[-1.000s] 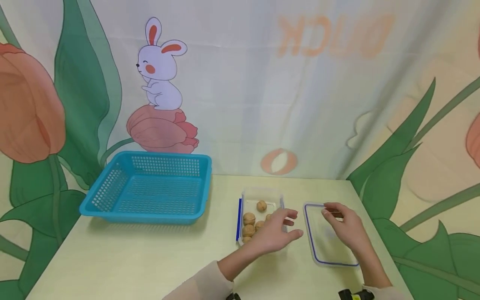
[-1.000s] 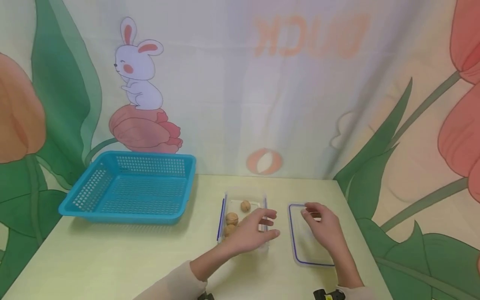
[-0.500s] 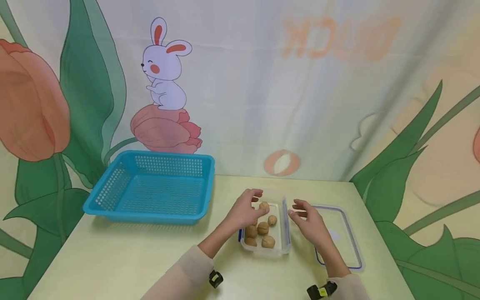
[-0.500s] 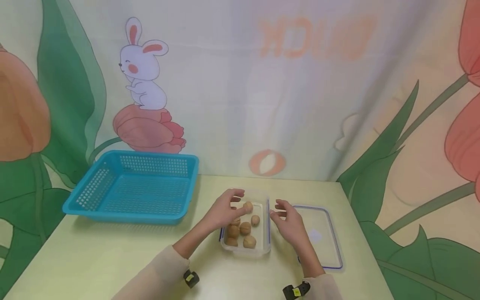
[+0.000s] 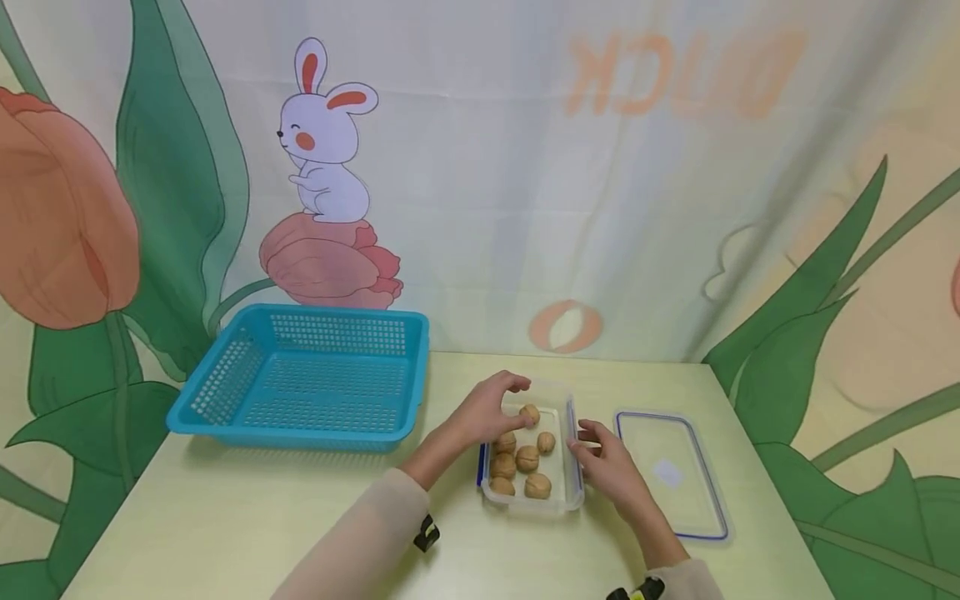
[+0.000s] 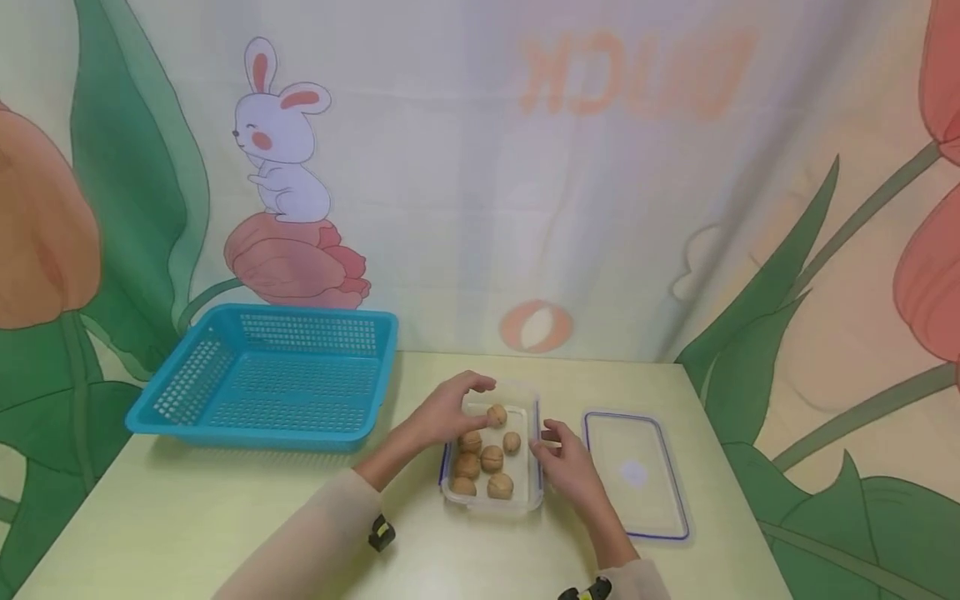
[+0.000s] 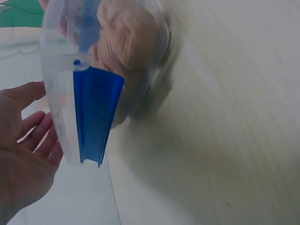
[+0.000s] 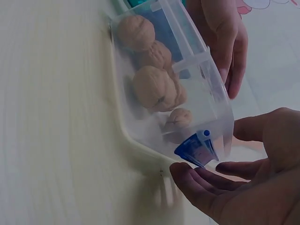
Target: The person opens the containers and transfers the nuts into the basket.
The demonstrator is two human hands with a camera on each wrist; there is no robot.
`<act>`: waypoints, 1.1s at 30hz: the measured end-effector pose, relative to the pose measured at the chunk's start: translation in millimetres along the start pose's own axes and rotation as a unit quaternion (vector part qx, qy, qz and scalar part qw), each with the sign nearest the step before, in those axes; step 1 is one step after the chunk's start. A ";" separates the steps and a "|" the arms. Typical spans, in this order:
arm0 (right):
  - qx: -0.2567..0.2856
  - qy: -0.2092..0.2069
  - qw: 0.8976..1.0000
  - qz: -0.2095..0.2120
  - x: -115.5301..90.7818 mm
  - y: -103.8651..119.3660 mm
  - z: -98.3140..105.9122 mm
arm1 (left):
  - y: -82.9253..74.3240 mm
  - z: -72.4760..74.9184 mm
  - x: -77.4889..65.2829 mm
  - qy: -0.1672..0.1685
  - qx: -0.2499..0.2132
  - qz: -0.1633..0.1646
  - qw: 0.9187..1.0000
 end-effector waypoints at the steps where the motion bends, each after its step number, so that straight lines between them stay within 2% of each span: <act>1: 0.004 0.001 1.000 0.003 -0.3 -0.9 -1.1 | 0.7 -0.9 3.9 0.009 0.013 -0.002 1.000; 4: 0.021 0.006 1.000 0.010 -2.9 -2.4 -5.3 | 3.0 -4.0 12.0 0.030 0.039 -0.006 0.999; 9: 0.062 0.007 0.998 0.016 -9.4 -6.3 -10.5 | 10.8 -15.8 17.4 0.053 0.075 -0.006 0.996; 14: 0.095 0.005 0.995 0.017 -11.1 -8.4 -11.4 | 10.3 -23.2 22.3 0.049 0.136 -0.022 0.989; 20: 0.117 0.004 0.993 0.010 -10.8 -10.7 -11.1 | 7.9 -27.4 25.0 0.046 0.185 -0.030 0.981; 26: 0.118 0.000 0.993 0.010 -11.2 -11.0 -11.6 | 8.5 -31.4 27.4 0.053 0.236 -0.026 0.970; 33: 0.130 0.001 0.991 0.007 -11.3 -13.7 -9.6 | 6.6 -37.9 32.7 0.070 0.300 -0.006 0.952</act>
Point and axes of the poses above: each hand's wrist, its own x-axis towards the middle knuckle, its own z-axis out of the back of the hand, y = z × x, the point moved 7 cm from there along x, towards the middle knuckle, and after that the axes turned 5 degrees about y, right-handed, at the moved point
